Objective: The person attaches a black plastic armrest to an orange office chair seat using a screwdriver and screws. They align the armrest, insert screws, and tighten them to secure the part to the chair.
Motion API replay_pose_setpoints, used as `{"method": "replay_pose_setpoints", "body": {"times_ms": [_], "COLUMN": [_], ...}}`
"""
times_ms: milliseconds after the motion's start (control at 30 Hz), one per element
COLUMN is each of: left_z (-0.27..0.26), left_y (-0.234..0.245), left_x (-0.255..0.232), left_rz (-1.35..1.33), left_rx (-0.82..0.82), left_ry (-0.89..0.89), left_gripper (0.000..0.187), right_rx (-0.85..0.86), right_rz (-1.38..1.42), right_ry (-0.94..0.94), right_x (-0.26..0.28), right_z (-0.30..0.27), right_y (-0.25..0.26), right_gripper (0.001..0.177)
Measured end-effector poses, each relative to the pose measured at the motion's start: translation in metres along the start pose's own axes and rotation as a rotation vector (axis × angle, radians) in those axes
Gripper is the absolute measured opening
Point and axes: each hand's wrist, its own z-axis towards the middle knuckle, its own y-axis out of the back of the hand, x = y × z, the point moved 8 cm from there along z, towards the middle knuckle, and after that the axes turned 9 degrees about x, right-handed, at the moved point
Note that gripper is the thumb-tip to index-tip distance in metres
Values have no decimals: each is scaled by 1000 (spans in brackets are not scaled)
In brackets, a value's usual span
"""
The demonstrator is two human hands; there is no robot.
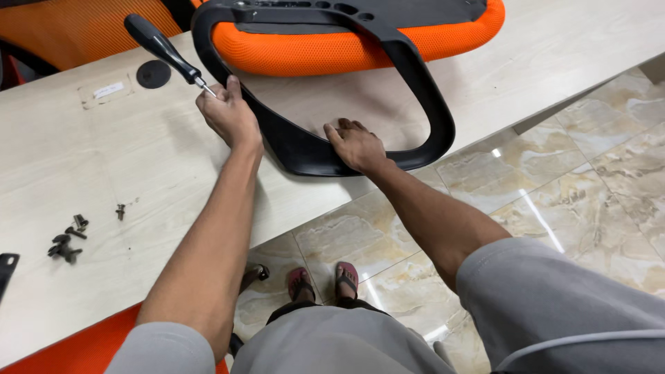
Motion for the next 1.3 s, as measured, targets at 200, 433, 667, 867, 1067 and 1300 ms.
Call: {"method": "replay_pose_setpoints", "body": {"times_ms": [200,433,667,867,1067,1300], "left_z": [23,13,-38,-57,-55,-13], "left_y": [3,40,130,171,177,121], "left_x": [-28,9,103,138,158,81], "left_rz": [13,247,903,1084,1073,844], "left_rx": [94,80,82,-2,-18,-6], "left_ry": [32,246,497,562,680,289], "left_gripper": [38,48,59,45,48,60], "right_rx": [2,39,59,66,68,66], "right_rz": [7,-19,3,-12,-25,5], "right_ry": [-12,-72,-99,-71,-64,-28], "right_x": [2,0,-1,-1,-1,3], "right_z": [-2,-1,-3,-2,-3,-6], "right_y": [0,-2,-3,-4,-3,2], "right_gripper": [74,73,74,75,73,70]}}
